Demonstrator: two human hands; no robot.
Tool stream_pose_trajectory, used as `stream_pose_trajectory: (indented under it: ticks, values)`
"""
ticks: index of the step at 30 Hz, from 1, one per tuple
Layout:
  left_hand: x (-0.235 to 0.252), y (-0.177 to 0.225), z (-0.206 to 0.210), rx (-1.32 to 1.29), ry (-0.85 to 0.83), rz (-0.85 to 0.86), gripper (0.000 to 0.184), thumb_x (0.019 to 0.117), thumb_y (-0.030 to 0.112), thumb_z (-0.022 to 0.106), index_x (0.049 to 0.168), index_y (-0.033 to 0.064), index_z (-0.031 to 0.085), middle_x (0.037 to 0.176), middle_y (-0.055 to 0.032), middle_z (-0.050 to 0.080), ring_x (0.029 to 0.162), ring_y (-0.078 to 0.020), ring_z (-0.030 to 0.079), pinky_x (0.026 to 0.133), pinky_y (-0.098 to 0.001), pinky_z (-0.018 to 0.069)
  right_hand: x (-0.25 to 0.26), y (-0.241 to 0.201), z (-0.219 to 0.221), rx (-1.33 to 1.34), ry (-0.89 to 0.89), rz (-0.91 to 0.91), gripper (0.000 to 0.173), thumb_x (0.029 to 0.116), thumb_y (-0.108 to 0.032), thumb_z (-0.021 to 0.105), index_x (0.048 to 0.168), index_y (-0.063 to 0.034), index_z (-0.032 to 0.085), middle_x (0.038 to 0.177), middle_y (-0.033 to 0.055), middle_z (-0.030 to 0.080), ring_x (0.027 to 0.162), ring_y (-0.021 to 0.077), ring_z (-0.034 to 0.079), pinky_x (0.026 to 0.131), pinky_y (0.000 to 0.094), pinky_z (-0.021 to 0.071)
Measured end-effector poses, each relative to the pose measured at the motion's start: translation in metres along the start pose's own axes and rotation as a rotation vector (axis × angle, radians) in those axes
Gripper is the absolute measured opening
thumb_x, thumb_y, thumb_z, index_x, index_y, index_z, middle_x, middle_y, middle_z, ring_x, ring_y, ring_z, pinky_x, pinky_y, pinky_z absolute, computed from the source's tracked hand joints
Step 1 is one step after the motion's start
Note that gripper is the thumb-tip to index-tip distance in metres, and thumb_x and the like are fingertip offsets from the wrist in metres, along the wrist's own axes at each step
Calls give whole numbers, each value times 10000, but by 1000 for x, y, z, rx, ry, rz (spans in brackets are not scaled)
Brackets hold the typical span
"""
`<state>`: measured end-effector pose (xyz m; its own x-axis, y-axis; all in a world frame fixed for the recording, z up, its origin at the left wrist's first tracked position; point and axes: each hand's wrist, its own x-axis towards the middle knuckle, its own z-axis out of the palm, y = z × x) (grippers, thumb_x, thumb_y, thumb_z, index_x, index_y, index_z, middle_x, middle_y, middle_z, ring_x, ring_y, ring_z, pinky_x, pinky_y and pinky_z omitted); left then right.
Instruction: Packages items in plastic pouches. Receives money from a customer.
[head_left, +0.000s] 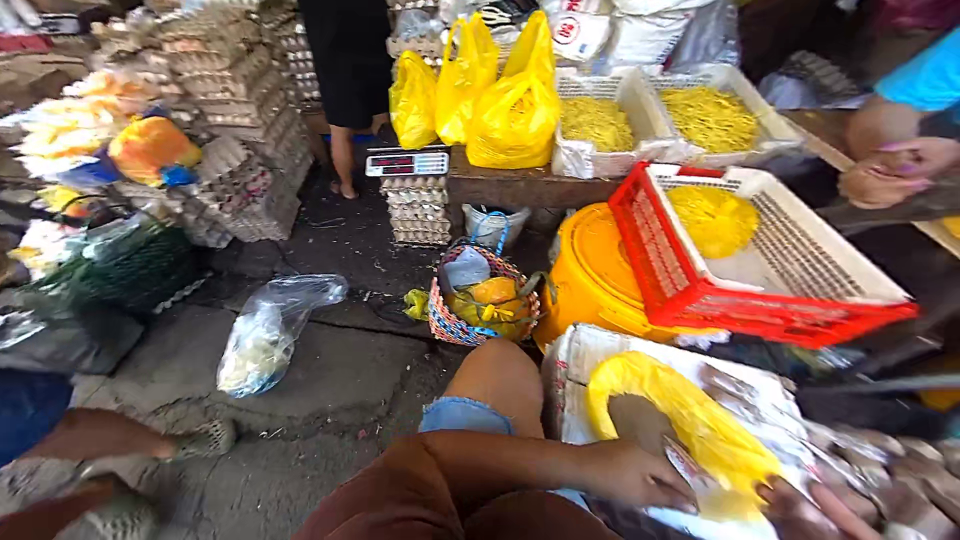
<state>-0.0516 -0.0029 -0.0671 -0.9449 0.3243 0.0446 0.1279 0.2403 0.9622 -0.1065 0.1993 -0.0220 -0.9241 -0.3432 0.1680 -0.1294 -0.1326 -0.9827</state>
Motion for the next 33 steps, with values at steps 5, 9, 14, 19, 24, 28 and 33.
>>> stream_pose_trajectory:
  ticks: [5,9,14,19,24,28,33]
  values:
    - [-4,-7,-26,81,150,-152,246,1027,62,560,1169,-71,711,1189,-221,709,1158,-289,673,1072,-433,488,11,29,-6,-234,274,179,355,1039,-131,513,1320,81,558,1169,59,707,1003,77,691,870,284,588]
    - [-4,-71,-51,230,471,-177,292,1024,150,580,1201,-56,687,1239,-215,686,1200,-287,651,1074,-437,499,9,52,-40,-601,191,371,351,1034,-147,578,1311,63,627,1313,221,648,1148,228,663,991,370,537]
    - [2,-91,-49,218,479,-228,298,1042,158,545,1222,-61,638,1203,-208,688,1137,-257,670,1030,-411,519,-17,94,-45,-982,79,493,379,1028,-209,595,1338,3,643,1302,249,637,1112,338,670,984,454,540]
    - [7,-95,-38,254,391,-196,305,1011,121,592,1246,-71,625,1194,-227,686,1149,-301,666,1044,-432,509,-8,117,-34,-1105,133,520,393,1034,-195,569,1384,-20,607,1172,221,671,972,331,683,884,482,552]
    - [3,-106,-35,430,408,1,240,981,121,609,1143,-21,713,1073,-191,725,1074,-370,679,987,-537,513,16,114,-23,-1231,51,628,319,1043,-227,557,1292,-64,674,1286,219,620,1122,351,652,943,493,532]
    - [2,-101,-35,416,316,-118,286,1035,152,553,1219,-23,685,1156,-213,697,1114,-355,670,1015,-493,514,13,115,-14,-1168,36,369,239,1004,-132,584,1154,-15,729,1221,225,662,1087,340,670,943,447,545]
    - [3,-99,-38,350,338,-148,284,1069,127,482,1191,-48,669,1143,-224,681,1070,-319,680,980,-441,535,19,114,-21,-1142,120,261,284,1039,-103,508,1189,-4,729,1149,198,731,1098,355,699,983,504,531]
